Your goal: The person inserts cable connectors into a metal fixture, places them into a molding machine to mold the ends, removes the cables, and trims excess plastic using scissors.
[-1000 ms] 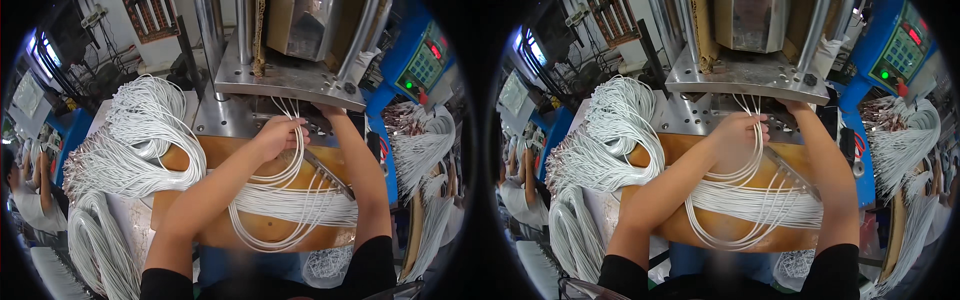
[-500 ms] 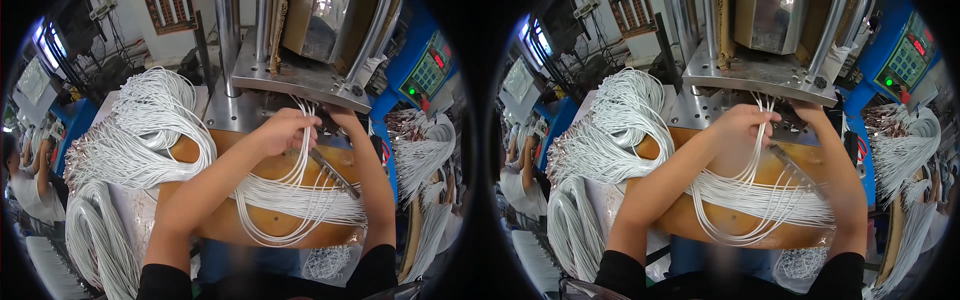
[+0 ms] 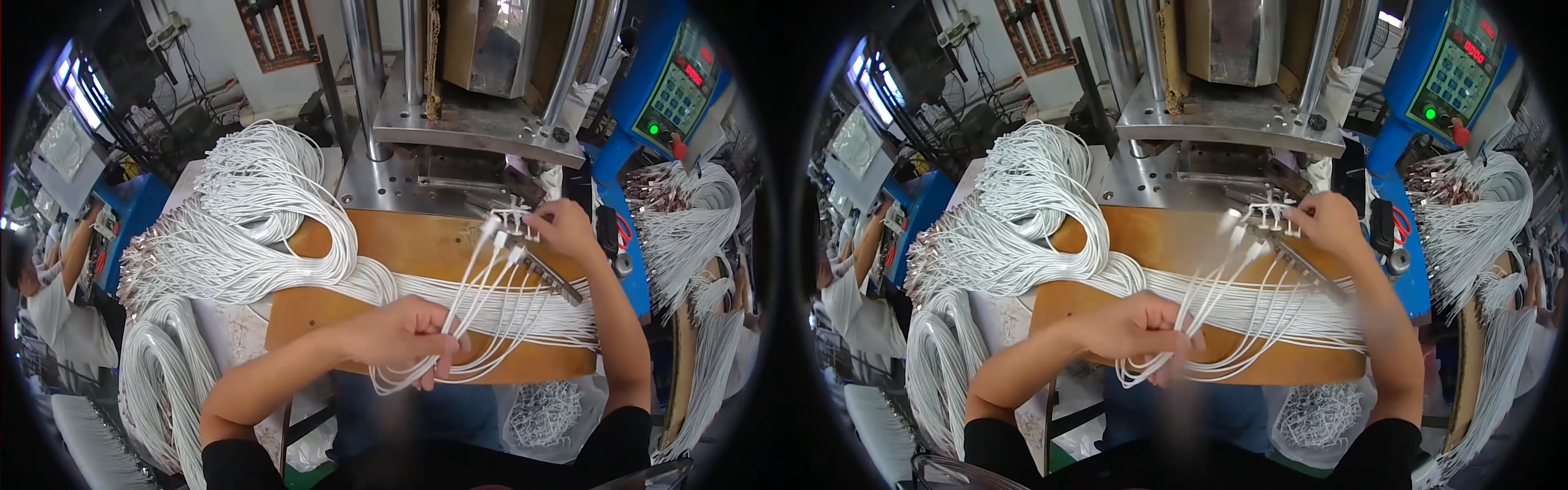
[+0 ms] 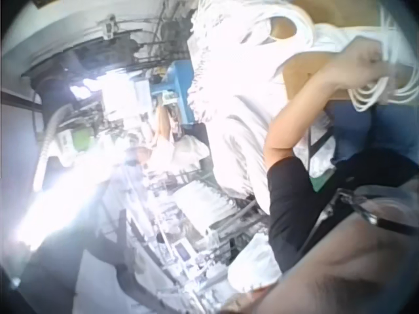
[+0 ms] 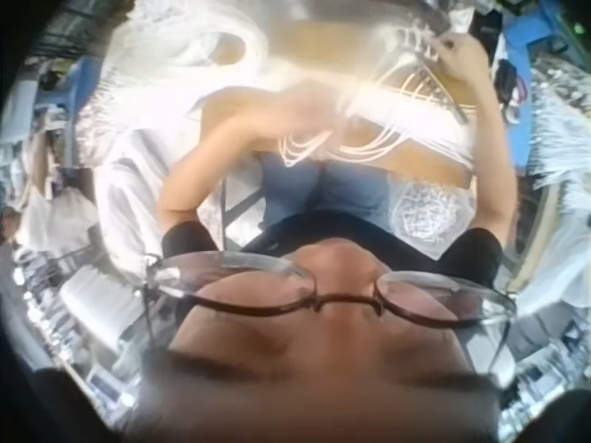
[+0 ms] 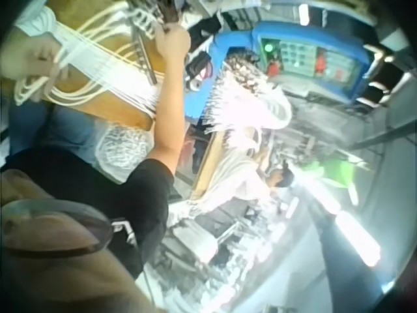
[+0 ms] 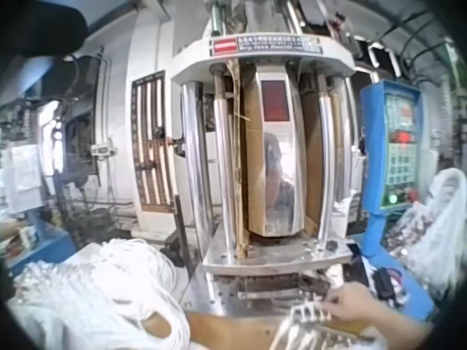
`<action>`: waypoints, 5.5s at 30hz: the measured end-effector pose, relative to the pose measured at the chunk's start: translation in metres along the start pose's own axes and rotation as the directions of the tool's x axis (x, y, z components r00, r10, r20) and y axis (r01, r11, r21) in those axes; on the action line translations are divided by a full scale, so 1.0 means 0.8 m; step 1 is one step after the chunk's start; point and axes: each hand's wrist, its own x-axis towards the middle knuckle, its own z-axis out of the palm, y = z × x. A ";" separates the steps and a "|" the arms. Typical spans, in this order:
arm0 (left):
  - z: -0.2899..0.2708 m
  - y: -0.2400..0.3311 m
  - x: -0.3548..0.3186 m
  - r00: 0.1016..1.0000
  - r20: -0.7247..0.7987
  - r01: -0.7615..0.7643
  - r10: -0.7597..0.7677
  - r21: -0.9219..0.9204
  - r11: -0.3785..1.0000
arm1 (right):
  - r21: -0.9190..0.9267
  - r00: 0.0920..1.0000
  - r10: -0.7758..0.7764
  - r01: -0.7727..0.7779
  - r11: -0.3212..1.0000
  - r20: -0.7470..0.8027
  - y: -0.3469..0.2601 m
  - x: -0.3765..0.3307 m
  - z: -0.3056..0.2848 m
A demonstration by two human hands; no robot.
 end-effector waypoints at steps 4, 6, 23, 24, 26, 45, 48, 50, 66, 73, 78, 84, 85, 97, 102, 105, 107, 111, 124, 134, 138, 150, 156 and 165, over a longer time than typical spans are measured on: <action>0.023 -0.020 0.001 0.997 -0.031 -0.071 0.074 0.097 0.993 | 0.057 0.958 -0.246 0.257 0.965 -0.149 -0.021 -0.020 0.012; 0.033 -0.021 0.002 0.995 -0.060 -0.071 0.081 0.155 0.985 | 0.190 0.975 -0.216 0.221 0.957 -0.048 -0.038 -0.013 0.014; 0.056 -0.012 0.013 0.993 0.035 -0.120 0.115 0.405 0.907 | 0.815 0.864 -0.476 0.153 0.559 0.164 -0.124 -0.150 -0.060; 0.058 -0.014 0.010 0.991 0.048 -0.135 0.126 0.390 0.911 | 0.924 0.919 -0.374 0.027 0.381 0.127 -0.142 -0.153 -0.052; 0.060 -0.017 0.005 0.991 0.038 -0.135 0.130 0.358 0.924 | 0.985 0.955 -0.272 -0.081 0.153 0.120 -0.161 -0.150 -0.046; 0.067 -0.019 -0.011 0.928 -0.197 -0.335 0.316 -0.072 0.939 | 0.987 0.929 -0.370 0.038 0.155 0.023 -0.160 -0.131 -0.032; 0.067 -0.020 -0.013 0.929 -0.194 -0.338 0.316 -0.092 0.937 | 0.974 0.922 -0.386 0.093 0.207 -0.006 -0.167 -0.129 -0.032; 0.067 -0.015 -0.014 0.932 -0.218 -0.307 0.289 -0.049 0.951 | 0.935 0.927 -0.375 0.141 0.326 -0.009 -0.162 -0.132 -0.031; -0.141 0.062 -0.172 -0.140 -0.621 0.621 0.771 0.552 0.557 | 0.591 0.945 -0.288 0.142 0.794 0.159 0.024 -0.206 -0.148; -0.023 -0.016 0.091 0.540 -0.107 -0.066 0.835 0.984 0.168 | 0.097 0.986 -0.095 0.083 0.992 0.137 0.034 -0.163 -0.027; 0.010 -0.019 0.141 0.509 -0.073 -0.302 0.858 0.918 0.257 | 0.146 0.990 -0.102 0.115 0.983 -0.095 -0.004 -0.119 -0.012; 0.006 -0.013 0.176 0.668 -0.043 -0.260 0.743 0.922 0.287 | 0.255 0.983 -0.135 0.164 0.953 -0.127 0.037 -0.013 -0.020; 0.000 -0.010 0.171 0.728 -0.009 -0.261 0.686 0.921 0.289 | 0.274 0.993 -0.081 0.100 0.956 -0.080 0.043 0.013 -0.013; -0.123 0.063 0.194 0.673 -0.252 -0.076 0.695 0.912 0.403 | 0.278 0.925 -0.138 0.245 0.929 -0.355 0.122 0.192 0.081; -0.161 0.036 0.205 0.443 -0.059 0.282 0.894 0.956 -0.076 | -0.100 0.990 -0.107 0.097 0.990 -0.096 0.039 0.167 0.051; -0.176 0.030 0.202 0.424 -0.077 0.377 0.902 0.921 -0.098 | -0.356 0.961 -0.276 0.268 0.895 0.030 -0.007 0.140 0.050; -0.172 0.039 0.208 0.445 -0.148 0.354 0.883 0.935 -0.021 | -0.172 0.890 -0.450 0.433 0.885 -0.071 -0.015 0.124 0.057; -0.195 0.051 0.206 0.596 -0.357 0.265 0.719 0.933 0.244 | -0.295 0.867 -0.499 0.472 0.831 -0.019 -0.033 0.126 0.061; -0.208 0.016 0.226 0.415 -0.034 0.457 0.909 0.872 -0.176 | -0.332 0.844 -0.511 0.441 0.834 -0.163 -0.031 0.115 0.060; -0.183 0.016 0.200 0.472 -0.202 0.565 0.858 0.816 -0.119 | -0.324 0.915 -0.397 0.354 0.877 -0.077 -0.015 0.117 0.066; -0.104 -0.018 0.113 0.382 -0.049 0.203 0.923 0.979 -0.031 | 0.617 0.981 -0.104 0.185 0.765 -0.165 -0.026 0.097 0.043; 0.003 -0.083 -0.029 0.667 0.098 -0.108 0.739 0.994 -0.034 | 0.761 0.976 0.217 0.142 -0.633 -0.002 -0.066 0.174 0.088; -0.011 -0.109 -0.121 0.824 -0.042 0.037 0.565 0.999 0.020 | 0.766 0.981 -0.173 0.043 0.642 0.090 -0.040 -0.019 0.042; -0.018 -0.135 -0.092 0.802 -0.146 0.270 0.580 0.954 -0.134 | -0.300 0.939 -0.290 0.335 0.893 0.186 -0.028 -0.259 0.016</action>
